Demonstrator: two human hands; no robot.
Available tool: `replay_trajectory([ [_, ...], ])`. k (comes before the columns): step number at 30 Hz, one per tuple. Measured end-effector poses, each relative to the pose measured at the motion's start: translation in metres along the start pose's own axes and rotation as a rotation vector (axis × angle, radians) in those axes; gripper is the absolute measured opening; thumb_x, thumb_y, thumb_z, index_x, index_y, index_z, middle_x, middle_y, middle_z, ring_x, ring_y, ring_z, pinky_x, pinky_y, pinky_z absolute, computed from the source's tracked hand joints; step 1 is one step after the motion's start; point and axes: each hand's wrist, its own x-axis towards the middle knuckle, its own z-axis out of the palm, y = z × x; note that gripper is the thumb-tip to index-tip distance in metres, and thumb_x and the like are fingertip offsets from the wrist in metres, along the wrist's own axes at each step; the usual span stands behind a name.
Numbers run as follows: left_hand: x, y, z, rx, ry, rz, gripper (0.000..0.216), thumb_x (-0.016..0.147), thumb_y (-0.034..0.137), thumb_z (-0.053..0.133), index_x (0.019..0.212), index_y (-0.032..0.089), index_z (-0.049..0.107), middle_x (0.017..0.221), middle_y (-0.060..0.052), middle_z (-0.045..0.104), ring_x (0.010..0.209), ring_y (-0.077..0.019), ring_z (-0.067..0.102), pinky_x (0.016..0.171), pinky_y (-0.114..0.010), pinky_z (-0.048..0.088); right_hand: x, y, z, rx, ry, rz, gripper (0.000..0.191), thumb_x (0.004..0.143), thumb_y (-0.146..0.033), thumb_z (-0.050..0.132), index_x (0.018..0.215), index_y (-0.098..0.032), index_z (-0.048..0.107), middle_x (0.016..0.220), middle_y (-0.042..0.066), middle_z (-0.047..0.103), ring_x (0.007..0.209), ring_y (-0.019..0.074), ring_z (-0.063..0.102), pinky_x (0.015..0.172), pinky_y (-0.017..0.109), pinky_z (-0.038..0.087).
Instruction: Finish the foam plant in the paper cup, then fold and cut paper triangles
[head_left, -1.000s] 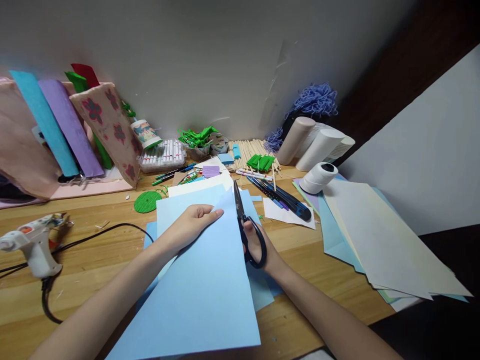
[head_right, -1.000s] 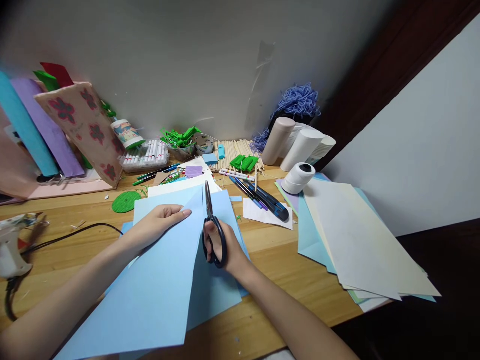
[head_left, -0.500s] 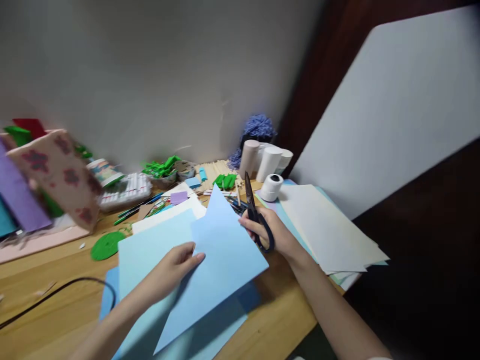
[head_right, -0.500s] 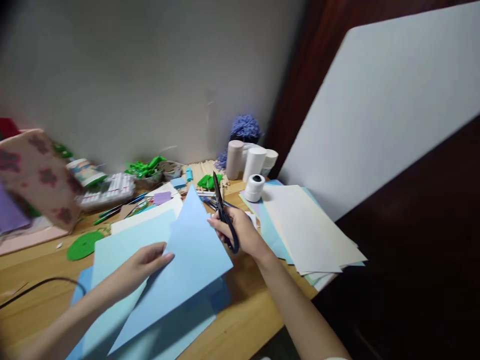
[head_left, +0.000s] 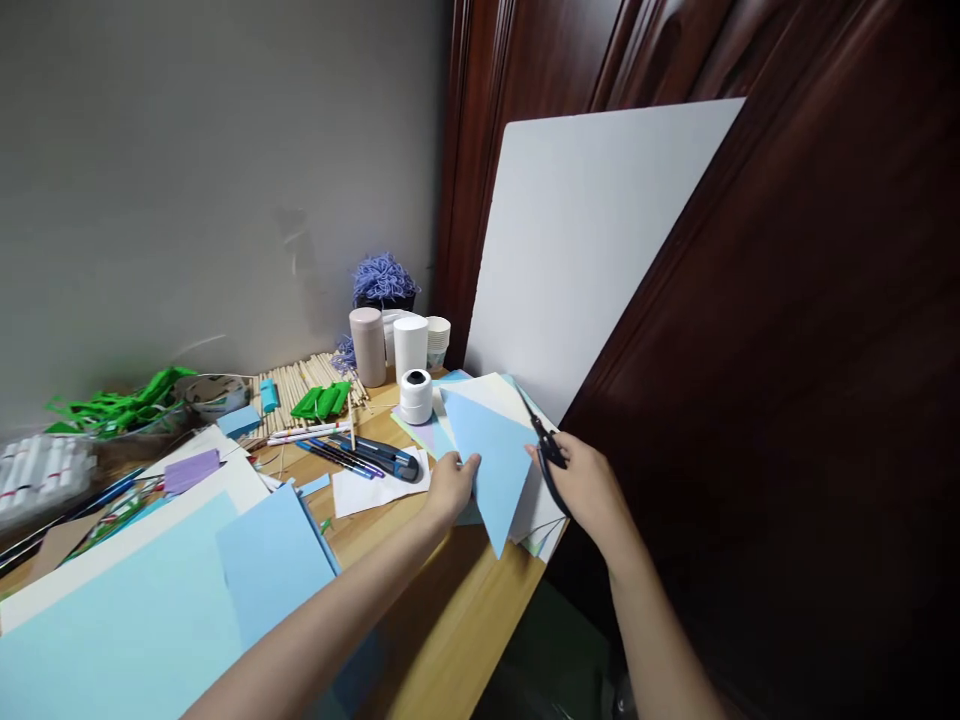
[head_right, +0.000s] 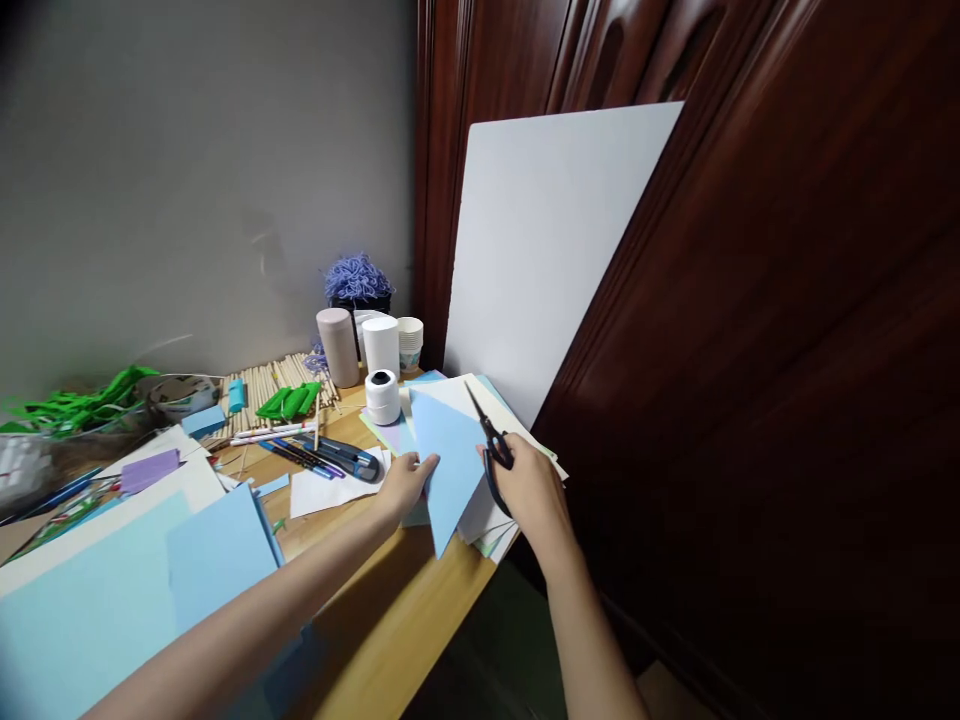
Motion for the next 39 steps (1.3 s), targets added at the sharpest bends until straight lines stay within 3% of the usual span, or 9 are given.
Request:
replay_trajectory([
  [5,0.017,0.001,0.017,-0.014,-0.058,-0.021,0.019,0.088,0.033,0.039,0.085,0.015,0.044,0.073,-0.007,0.062,0.063,-0.0165,0.062,0.056,-0.025,0.046,0.007,0.008,0.031,-0.048,-0.079,0.021,0.018,0.077,-0.037,0.049,0.071,-0.021,0.054,0.073,0.005,0.064,0.069,0.0203,0.059,0.057,0.026,0.036],
  [9,-0.012,-0.006,-0.004,0.038,-0.059,0.046,0.025,0.084,0.033,0.046,0.099,0.012,0.046,0.092,-0.011,0.061,0.077,-0.0195,0.061,0.07,-0.03,0.047,0.006,0.001,0.053,0.092,-0.105,-0.043,0.019,0.076,-0.039,0.051,0.072,-0.02,0.053,0.075,0.004,0.064,0.069,0.0192,0.058,0.059,0.025,0.037],
  [13,-0.074,-0.021,-0.061,0.315,-0.042,0.228,0.025,0.084,0.036,0.043,0.098,0.017,0.052,0.1,-0.009,0.059,0.094,-0.0222,0.055,0.085,-0.037,0.042,-0.006,-0.02,0.075,0.353,-0.201,-0.144,0.021,0.076,-0.038,0.053,0.074,-0.018,0.054,0.068,0.001,0.06,0.066,0.0167,0.056,0.059,0.024,0.039],
  [17,-0.145,-0.051,-0.14,0.589,0.223,0.26,0.029,0.087,0.038,0.035,0.105,0.021,0.05,0.109,-0.008,0.052,0.104,-0.0217,0.05,0.092,-0.039,0.038,-0.029,-0.06,0.096,0.475,-0.475,-0.287,0.016,0.074,-0.033,0.057,0.076,-0.018,0.054,0.07,-0.001,0.059,0.068,0.0146,0.055,0.06,0.021,0.039],
  [21,-0.211,-0.095,-0.22,0.779,0.631,0.096,0.042,0.08,0.049,0.04,0.107,0.018,0.049,0.108,-0.011,0.05,0.105,-0.0276,0.048,0.093,-0.047,0.037,-0.059,-0.105,0.117,0.389,-0.794,-0.449,0.019,0.069,-0.032,0.065,0.077,-0.019,0.052,0.078,-0.001,0.062,0.07,0.0139,0.057,0.06,0.021,0.04],
  [24,-0.251,-0.125,-0.258,0.73,0.792,-0.124,0.052,0.077,0.057,0.041,0.107,0.015,0.048,0.106,-0.012,0.05,0.101,-0.0291,0.05,0.089,-0.047,0.04,-0.082,-0.132,0.137,0.302,-1.005,-0.626,0.035,0.059,-0.034,0.074,0.081,-0.02,0.05,0.08,-0.002,0.06,0.061,0.0112,0.054,0.053,0.02,0.037],
  [30,-0.265,-0.149,-0.272,0.576,0.819,-0.167,0.055,0.075,0.054,0.046,0.111,0.012,0.042,0.114,-0.015,0.045,0.104,-0.027,0.05,0.089,-0.043,0.041,-0.108,-0.157,0.173,0.087,-1.014,-0.953,0.025,0.065,-0.019,0.066,0.079,-0.02,0.045,0.079,-0.002,0.058,0.069,0.014,0.052,0.057,0.022,0.034],
  [35,-0.257,-0.141,-0.276,0.526,0.844,-0.182,0.051,0.076,0.047,0.05,0.112,0.012,0.041,0.111,-0.013,0.046,0.087,-0.0212,0.056,0.086,-0.041,0.043,-0.097,-0.16,0.178,-0.01,-0.975,-0.926,0.012,0.071,-0.015,0.05,0.076,-0.021,0.041,0.075,-0.001,0.055,0.066,0.0139,0.05,0.059,0.023,0.035],
  [39,-0.254,-0.138,-0.274,0.631,0.857,-0.242,0.059,0.074,0.041,0.055,0.122,0.013,0.035,0.118,-0.016,0.039,0.091,-0.0256,0.055,0.08,-0.043,0.046,-0.087,-0.156,0.179,0.004,-0.985,-0.848,0.011,0.072,-0.017,0.048,0.073,-0.021,0.037,0.075,-0.001,0.055,0.065,0.0133,0.05,0.059,0.022,0.037],
])
